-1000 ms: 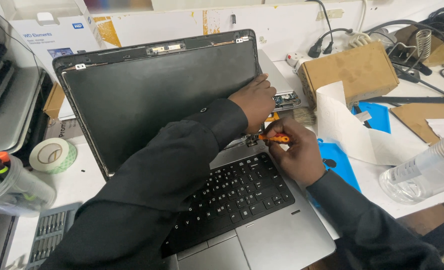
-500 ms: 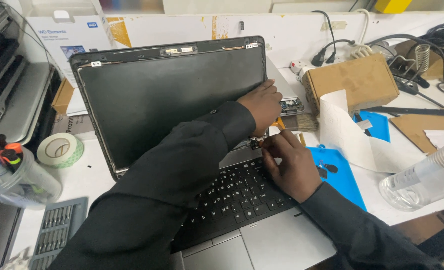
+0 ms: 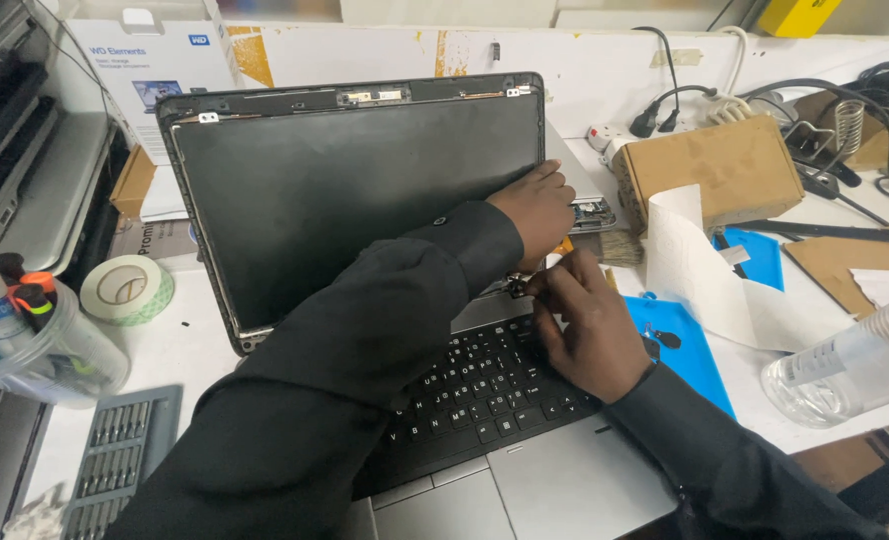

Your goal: The person aligns and secures a laptop screen onto the laptop body using a screwdriver. They tighten screws on the top and side edges of the screen bezel to attach it firmly.

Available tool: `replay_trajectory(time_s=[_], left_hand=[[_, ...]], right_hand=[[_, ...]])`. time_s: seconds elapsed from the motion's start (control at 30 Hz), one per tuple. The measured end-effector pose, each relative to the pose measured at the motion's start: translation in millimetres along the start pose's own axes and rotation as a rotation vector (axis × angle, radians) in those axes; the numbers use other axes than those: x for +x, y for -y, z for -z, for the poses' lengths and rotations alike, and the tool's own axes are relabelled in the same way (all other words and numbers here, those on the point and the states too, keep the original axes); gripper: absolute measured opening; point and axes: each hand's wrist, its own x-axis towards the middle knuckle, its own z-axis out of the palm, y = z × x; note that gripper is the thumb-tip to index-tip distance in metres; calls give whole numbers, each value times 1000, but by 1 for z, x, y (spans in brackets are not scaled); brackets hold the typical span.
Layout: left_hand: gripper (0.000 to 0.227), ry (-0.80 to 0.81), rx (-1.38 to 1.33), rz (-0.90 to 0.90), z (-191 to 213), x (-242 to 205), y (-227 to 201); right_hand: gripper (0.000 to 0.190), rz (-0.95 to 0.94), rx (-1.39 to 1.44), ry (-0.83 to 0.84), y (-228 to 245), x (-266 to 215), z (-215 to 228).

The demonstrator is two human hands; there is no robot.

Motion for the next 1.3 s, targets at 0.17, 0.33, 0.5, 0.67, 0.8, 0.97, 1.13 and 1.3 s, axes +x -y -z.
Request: replay_trajectory(time_s=[0.17, 0.33, 0.5, 0.67, 0.8, 0.97, 1.13, 1.3], left_hand=[[9, 0, -3, -14, -3, 1, 1], [9, 37, -18, -20, 3, 2, 1], [15, 10, -31, -25, 4, 0, 2], [17, 23, -59, -14, 2, -1, 2], [13, 51, -41, -9, 5, -1, 3], [12, 28, -69, -24, -6, 2, 7], [10, -1, -64, -31, -15, 2, 9], [13, -82, -61, -78, -12, 0, 9]], right_hand=[[20, -26, -262, -63, -11, -7, -10], [23, -4, -34, -3, -15, -6, -8], [17, -88, -228, -44, -13, -8, -6], [18, -114, -154, 51, -13, -12, -9], [4, 140, -96, 14, -21, -8, -13], [10, 146, -132, -37, -20, -9, -14], [27, -75, -309, -6, -7, -9, -4], [18, -15, -99, -3, -3, -9, -6]])
